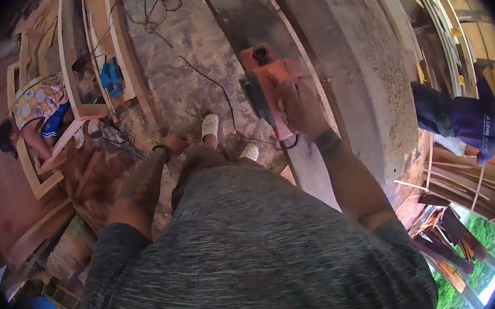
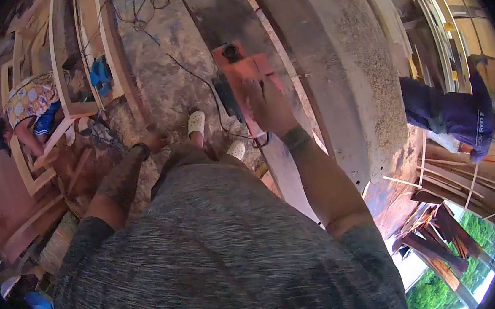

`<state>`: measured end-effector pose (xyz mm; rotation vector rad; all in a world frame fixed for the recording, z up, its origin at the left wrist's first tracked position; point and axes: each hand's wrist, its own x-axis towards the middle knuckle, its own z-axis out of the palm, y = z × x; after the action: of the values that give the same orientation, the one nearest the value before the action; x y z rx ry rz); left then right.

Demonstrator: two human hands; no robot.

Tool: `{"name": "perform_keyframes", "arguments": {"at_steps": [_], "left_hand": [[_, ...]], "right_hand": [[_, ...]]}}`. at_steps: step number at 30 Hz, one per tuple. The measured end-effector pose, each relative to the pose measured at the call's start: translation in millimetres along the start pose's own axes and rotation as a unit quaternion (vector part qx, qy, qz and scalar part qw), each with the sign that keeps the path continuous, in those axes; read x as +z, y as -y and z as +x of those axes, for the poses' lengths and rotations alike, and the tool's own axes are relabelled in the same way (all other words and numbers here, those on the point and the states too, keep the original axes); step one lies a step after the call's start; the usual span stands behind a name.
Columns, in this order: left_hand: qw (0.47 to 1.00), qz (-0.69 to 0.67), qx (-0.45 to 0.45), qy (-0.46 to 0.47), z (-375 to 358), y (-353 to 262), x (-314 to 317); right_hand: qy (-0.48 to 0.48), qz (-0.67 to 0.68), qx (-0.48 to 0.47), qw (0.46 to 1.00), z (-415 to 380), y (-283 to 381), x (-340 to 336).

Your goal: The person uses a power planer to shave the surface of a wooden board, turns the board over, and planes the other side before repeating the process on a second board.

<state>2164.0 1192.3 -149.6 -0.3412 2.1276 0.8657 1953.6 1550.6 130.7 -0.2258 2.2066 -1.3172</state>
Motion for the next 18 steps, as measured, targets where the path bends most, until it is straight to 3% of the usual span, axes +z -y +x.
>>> {"name": "perform_keyframes", "arguments": {"at_steps": [1,3,5,7,10,13,15,17,18], "left_hand": [[1.0,0.008,-0.014,-0.002,-0.8,0.3,-1.5],[0.99,0.121,0.066,0.009,-1.8,5.1,-7.9],[0.99,0.118,0.071,0.005,2.0,23.8,-5.1],[1.0,0.0,-0.001,-0.014,10.8,51.9,12.5],[0.996,-0.072,-0.058,-0.013,2.0,59.3,14.3],[0.999,0.01,0.029,-0.012,-11.4,61.5,6.5],[0.995,0.066,0.067,-0.025,-14.8,67.3,4.0],[0.997,0.046,0.041,-0.046,-14.7,77.8,7.6],[0.998,-0.002,0.001,-0.06,-9.8,86.2,16.4]], "right_hand": [[0.017,0.0,0.026,1.0,14.3,7.3,-0.1],[0.037,0.002,0.057,0.998,46.7,15.3,4.6],[0.043,0.005,0.067,0.997,83.2,21.1,13.8],[0.019,-0.057,-0.023,0.998,122.5,28.2,20.0],[-0.036,-0.102,-0.133,0.985,183.3,42.1,36.6],[-0.027,-0.103,-0.166,0.98,217.1,78.8,45.2],[-0.019,-0.278,-0.229,0.933,227.8,125.4,45.4],[-0.033,-0.595,-0.332,0.732,238.6,156.4,48.4],[-0.101,-0.614,-0.37,0.69,261.7,153.3,53.1]]}}
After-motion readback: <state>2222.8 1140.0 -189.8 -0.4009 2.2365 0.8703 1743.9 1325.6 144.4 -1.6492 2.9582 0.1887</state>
